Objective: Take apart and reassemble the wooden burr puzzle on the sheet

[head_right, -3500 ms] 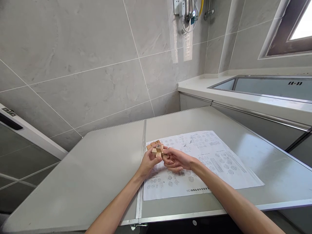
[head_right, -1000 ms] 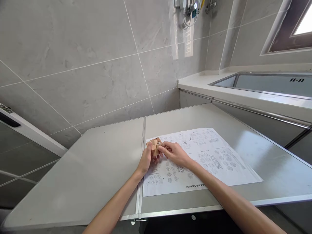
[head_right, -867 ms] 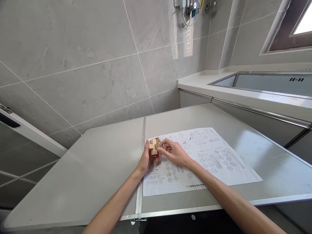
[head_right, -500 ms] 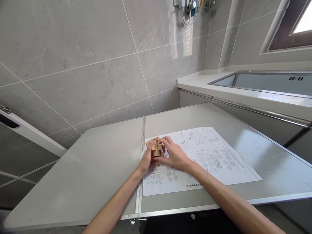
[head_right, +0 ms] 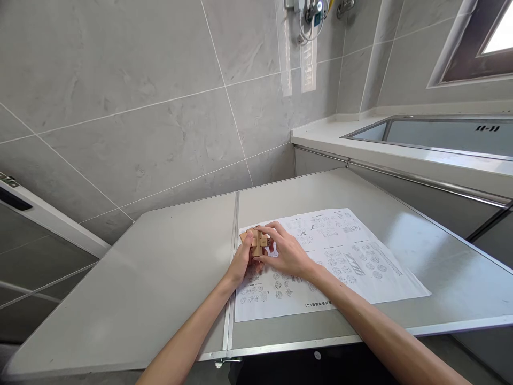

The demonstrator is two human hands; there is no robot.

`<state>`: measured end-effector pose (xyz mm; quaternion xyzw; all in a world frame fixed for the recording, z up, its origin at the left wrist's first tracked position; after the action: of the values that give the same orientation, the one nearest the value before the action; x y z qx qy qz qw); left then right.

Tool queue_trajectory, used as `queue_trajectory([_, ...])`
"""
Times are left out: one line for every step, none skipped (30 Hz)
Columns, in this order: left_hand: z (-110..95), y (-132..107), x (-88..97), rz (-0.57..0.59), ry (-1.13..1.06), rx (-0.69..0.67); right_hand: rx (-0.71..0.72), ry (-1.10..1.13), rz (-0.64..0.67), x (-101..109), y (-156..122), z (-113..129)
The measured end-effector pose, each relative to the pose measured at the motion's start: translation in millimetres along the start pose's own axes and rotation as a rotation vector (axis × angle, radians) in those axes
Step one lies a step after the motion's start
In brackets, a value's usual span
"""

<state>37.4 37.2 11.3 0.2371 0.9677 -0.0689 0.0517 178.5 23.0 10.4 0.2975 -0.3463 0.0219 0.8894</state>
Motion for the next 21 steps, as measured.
queue_trajectory([-0.4,0.1,0.1,-0.006,0.016,0.001,0.004,0.0,0.0,-0.1,0.2,0.0])
queue_trajectory([-0.7,0.3,0.1,-0.012,0.029,0.002,0.008,-0.002,0.001,-0.2,0.4,0.2])
queue_trajectory([-0.9,0.5,0.2,-0.019,0.036,0.003,0.012,-0.003,0.002,-0.3,0.6,0.5])
queue_trajectory([-1.0,0.8,0.3,-0.027,0.039,0.002,0.017,-0.004,0.003,-0.4,0.7,1.0])
queue_trajectory([-1.1,1.0,0.4,-0.035,0.039,0.0,0.019,-0.003,0.007,-0.5,0.8,1.5])
queue_trajectory([-1.2,1.1,0.4,-0.041,0.039,-0.005,0.018,0.001,0.012,-0.6,0.8,1.8])
queue_trajectory([-1.3,1.3,0.2,-0.043,0.041,-0.01,0.014,0.007,0.02,-0.8,0.8,2.1])
queue_trajectory([-1.4,1.4,0.1,-0.041,0.042,-0.015,0.007,0.018,0.029,-1.0,0.8,2.2])
queue_trajectory([-1.5,1.5,0.2,-0.039,0.041,-0.019,-0.002,0.031,0.038,-1.0,0.8,2.1])
queue_trajectory([-1.7,1.7,0.6,-0.037,0.034,-0.024,-0.011,0.045,0.046,-1.0,0.7,2.0])
queue_trajectory([-1.7,1.8,1.4,-0.038,0.022,-0.028,-0.02,0.06,0.051,-0.8,0.7,1.8])
queue_trajectory([-1.8,2.0,2.5,-0.041,0.005,-0.03,-0.027,0.075,0.053,-0.3,0.8,1.6])
queue_trajectory([-1.8,2.2,3.8,-0.044,-0.012,-0.031,-0.033,0.088,0.051,0.3,0.8,1.6])
queue_trajectory([-1.8,2.4,5.0,-0.047,-0.026,-0.032,-0.037,0.098,0.046,1.0,0.9,1.7])
queue_trajectory([-1.8,2.5,5.9,-0.047,-0.034,-0.032,-0.037,0.105,0.039,1.8,1.1,2.0])
queue_trajectory([-1.9,2.6,6.5,-0.045,-0.037,-0.031,-0.037,0.111,0.028,2.6,1.2,2.5])
queue_trajectory([-2.1,2.5,6.7,-0.043,-0.038,-0.031,-0.034,0.112,0.018,3.3,1.2,3.1])
queue_trajectory([-2.3,2.4,6.7,-0.043,-0.04,-0.031,-0.032,0.11,0.009,3.8,1.2,3.6])
queue_trajectory([-2.6,2.2,6.5,-0.044,-0.042,-0.031,-0.03,0.104,0.002,4.2,1.2,4.2])
queue_trajectory([-3.0,2.0,6.2,-0.044,-0.046,-0.031,-0.028,0.097,-0.004,4.5,1.2,4.8])
queue_trajectory([-3.4,1.8,5.9,-0.046,-0.049,-0.031,-0.026,0.09,-0.008,4.7,1.1,5.4])
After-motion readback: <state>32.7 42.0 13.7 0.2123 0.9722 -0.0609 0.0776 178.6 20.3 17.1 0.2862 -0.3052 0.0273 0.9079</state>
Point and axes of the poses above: each hand's wrist, its own y-axis towards the middle knuckle, its own x-axis out of the back of the hand, z = x × y, the point moved 5 cm from there along y, towards the middle knuckle, and after that the axes turned 11 degrees about -y, right-handed, at the moved point
